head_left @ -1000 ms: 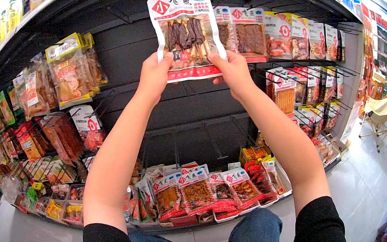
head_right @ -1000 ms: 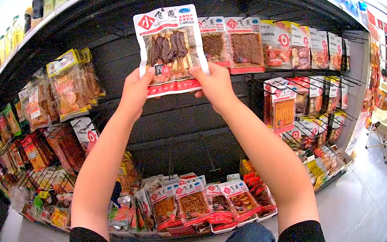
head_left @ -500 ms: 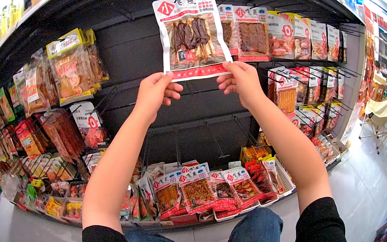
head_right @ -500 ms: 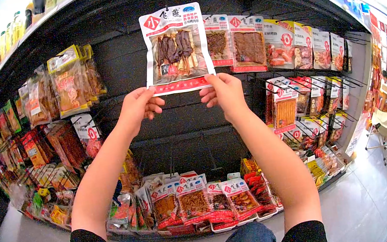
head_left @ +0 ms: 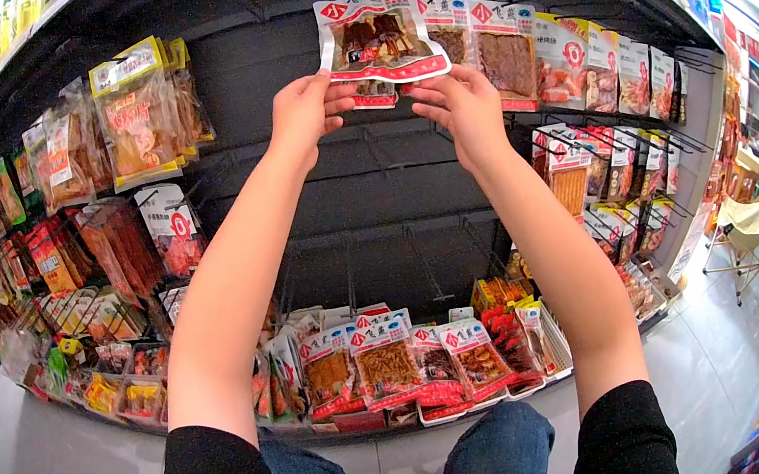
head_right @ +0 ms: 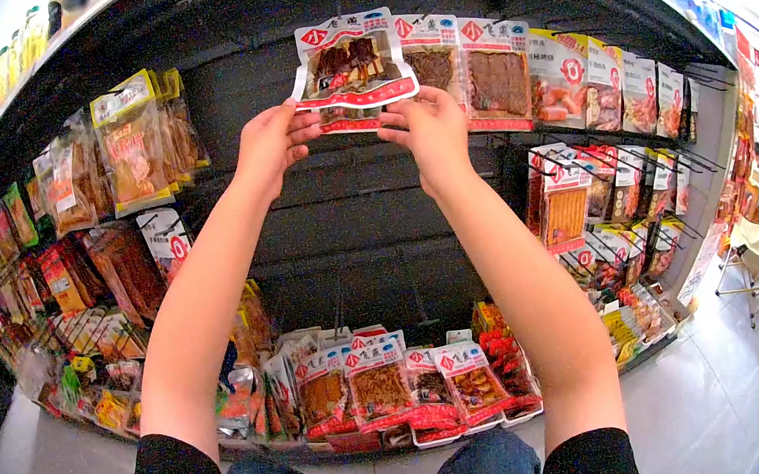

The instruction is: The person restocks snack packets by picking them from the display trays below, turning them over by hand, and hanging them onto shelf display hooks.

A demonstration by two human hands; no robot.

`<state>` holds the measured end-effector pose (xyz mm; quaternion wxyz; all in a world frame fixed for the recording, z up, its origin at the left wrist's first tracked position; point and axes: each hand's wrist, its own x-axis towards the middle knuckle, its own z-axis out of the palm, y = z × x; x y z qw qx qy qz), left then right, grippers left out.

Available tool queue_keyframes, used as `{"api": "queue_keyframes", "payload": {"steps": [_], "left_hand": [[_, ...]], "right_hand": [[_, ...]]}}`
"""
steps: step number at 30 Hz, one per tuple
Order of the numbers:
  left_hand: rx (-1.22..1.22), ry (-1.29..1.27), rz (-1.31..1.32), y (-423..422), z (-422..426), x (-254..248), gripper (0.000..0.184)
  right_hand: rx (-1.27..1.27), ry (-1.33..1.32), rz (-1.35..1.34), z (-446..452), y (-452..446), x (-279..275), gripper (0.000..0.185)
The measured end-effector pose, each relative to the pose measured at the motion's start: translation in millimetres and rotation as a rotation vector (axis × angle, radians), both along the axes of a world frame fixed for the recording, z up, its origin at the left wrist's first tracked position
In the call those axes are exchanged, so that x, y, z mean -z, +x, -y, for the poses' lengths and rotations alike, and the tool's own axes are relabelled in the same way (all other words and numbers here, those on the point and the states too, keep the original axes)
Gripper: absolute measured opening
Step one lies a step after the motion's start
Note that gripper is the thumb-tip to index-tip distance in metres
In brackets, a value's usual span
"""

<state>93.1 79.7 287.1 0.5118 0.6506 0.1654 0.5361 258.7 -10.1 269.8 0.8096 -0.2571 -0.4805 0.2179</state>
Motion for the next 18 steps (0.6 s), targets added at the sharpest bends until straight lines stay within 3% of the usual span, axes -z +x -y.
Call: {"api": "queue_keyframes", "payload": {"steps": [3,5,6,9,18], "left_hand": [[-0.016,-0.012,0.015,8,-16,0,0.026],[-0.024,-0.026,0.019,13,-29,3,0.025],[-0.032,-0.031,0.023,15,-34,4,0.024],[-0.070,-0.024,-0.010,21,-46,11,0.022],[0.004,-0.089,-0.118,36,-64,35,0.036]], "right_hand": [[0.032,-0.052,0.059,-16,4,0,0.029],[0.189,-0.250,0.184,-26,7,0,0.031],[0.197,-0.340,0.255,-20,1,-2,0.042],[0.241,-0.477,0.366,-39,8,0,0.045],[0.233,-0.529,0.278,-64,18,22,0.048]]}}
